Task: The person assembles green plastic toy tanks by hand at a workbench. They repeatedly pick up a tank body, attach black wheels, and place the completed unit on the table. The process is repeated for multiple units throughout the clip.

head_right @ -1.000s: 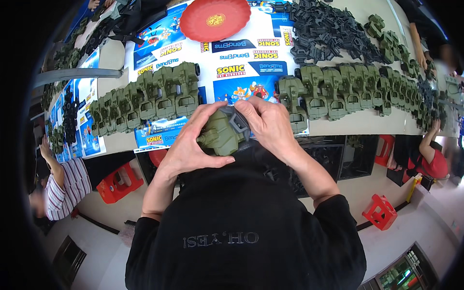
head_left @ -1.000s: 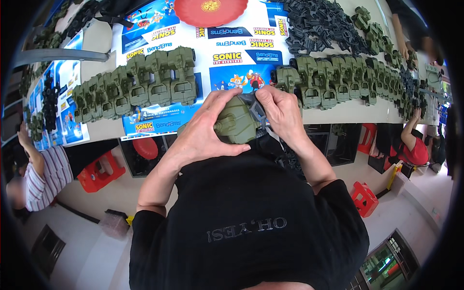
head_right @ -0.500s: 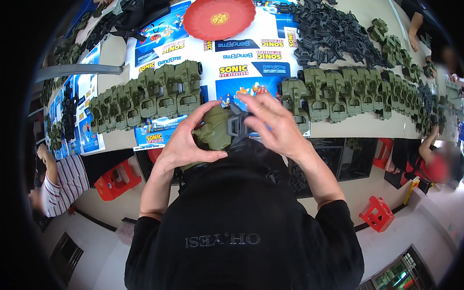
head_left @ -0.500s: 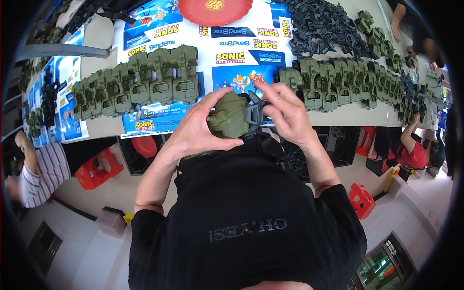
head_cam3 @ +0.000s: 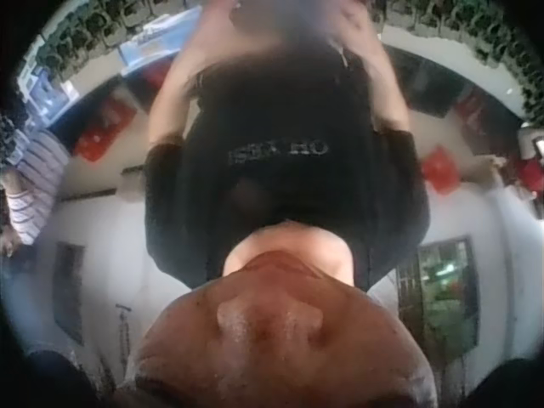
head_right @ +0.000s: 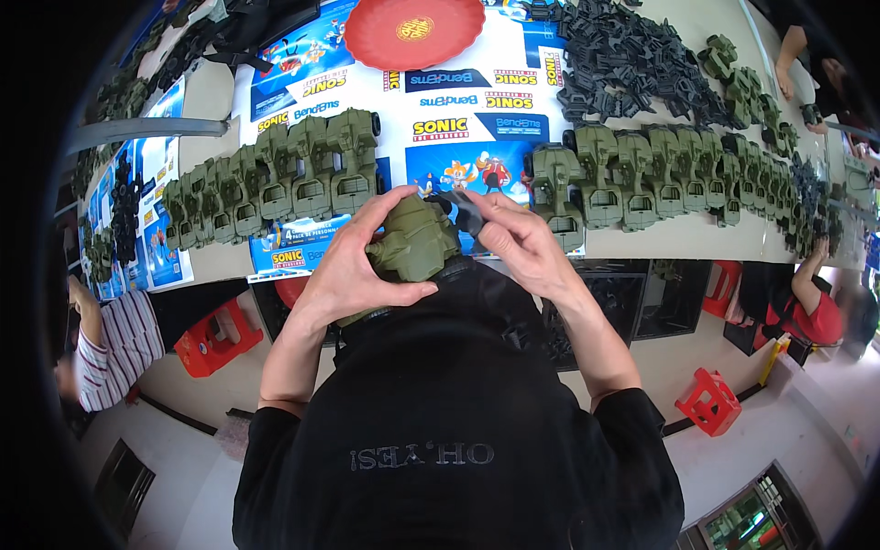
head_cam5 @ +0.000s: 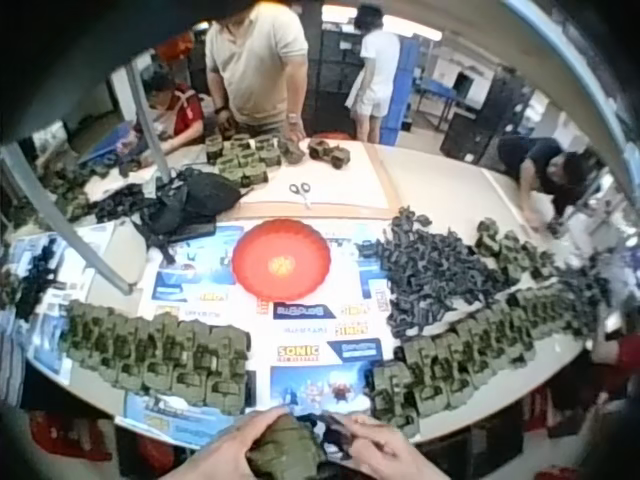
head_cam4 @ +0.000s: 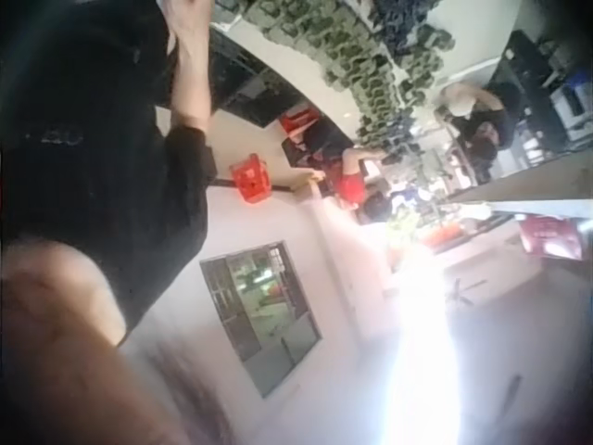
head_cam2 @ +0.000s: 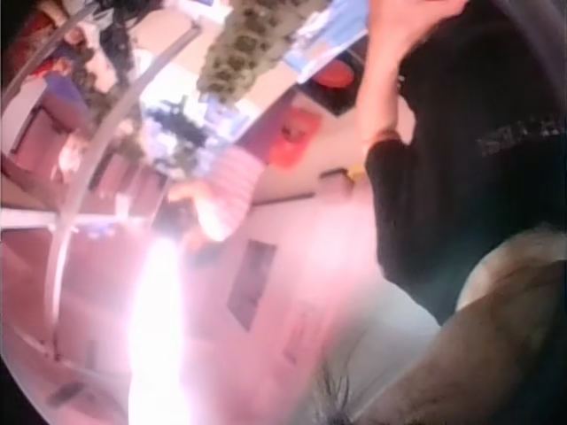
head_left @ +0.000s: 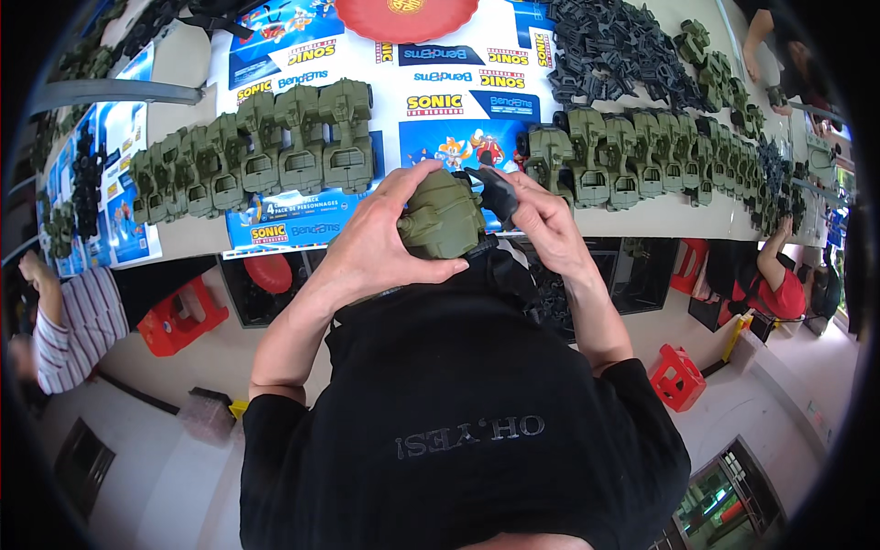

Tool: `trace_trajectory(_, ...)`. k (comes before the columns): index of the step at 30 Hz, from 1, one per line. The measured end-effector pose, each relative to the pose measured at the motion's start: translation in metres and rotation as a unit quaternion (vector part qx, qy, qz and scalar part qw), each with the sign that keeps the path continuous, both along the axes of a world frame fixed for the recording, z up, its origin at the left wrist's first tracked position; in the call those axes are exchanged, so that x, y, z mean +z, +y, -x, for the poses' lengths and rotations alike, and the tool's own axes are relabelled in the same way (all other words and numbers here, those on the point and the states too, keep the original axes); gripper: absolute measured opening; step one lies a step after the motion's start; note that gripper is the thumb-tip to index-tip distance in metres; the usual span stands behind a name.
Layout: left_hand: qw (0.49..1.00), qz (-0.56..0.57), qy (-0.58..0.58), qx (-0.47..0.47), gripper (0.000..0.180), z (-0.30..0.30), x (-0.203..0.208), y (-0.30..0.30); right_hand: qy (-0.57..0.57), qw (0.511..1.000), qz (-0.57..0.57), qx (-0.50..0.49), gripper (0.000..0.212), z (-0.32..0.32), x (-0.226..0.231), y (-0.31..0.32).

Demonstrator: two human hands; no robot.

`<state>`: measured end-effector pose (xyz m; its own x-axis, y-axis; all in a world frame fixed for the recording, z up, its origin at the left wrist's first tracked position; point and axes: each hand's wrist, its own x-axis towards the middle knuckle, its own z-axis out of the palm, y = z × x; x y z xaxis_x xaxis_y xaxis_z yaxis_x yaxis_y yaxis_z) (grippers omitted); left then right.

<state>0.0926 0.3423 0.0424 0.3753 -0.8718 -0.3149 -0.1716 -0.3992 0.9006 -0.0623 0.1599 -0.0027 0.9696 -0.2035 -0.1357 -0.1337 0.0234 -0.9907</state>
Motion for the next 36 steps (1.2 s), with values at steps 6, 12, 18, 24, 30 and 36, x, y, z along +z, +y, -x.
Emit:
trace_trajectory(6,1.0,-0.022,-0.022,0.005,0.095,0.002,0.003,-0.005,-0.043,0.999,-0.019,0.011,0.043,-0.001,-0.018,-0.005)
trace_trajectory(12,0.999,-0.022,-0.041,0.018,0.096,0.007,0.003,-0.006,0.0,0.996,0.067,0.055,0.048,-0.008,0.005,-0.002)
trace_trajectory(18,0.999,-0.023,-0.014,0.024,0.091,0.008,0.001,-0.005,0.025,0.99,0.101,0.093,0.05,-0.007,0.006,-0.008)
trace_trajectory(24,0.984,-0.082,0.156,-0.028,0.057,-0.012,-0.021,-0.011,0.024,0.982,0.133,0.13,0.048,-0.011,-0.012,-0.015)
trace_trajectory(30,0.983,-0.142,0.114,-0.025,0.053,-0.012,-0.039,-0.012,0.01,0.979,0.141,0.144,0.046,-0.013,-0.017,-0.015)
trace_trajectory(36,0.981,-0.089,0.172,0.0,0.052,-0.005,-0.035,-0.006,0.071,0.965,0.204,0.151,0.044,-0.01,0.006,-0.009)
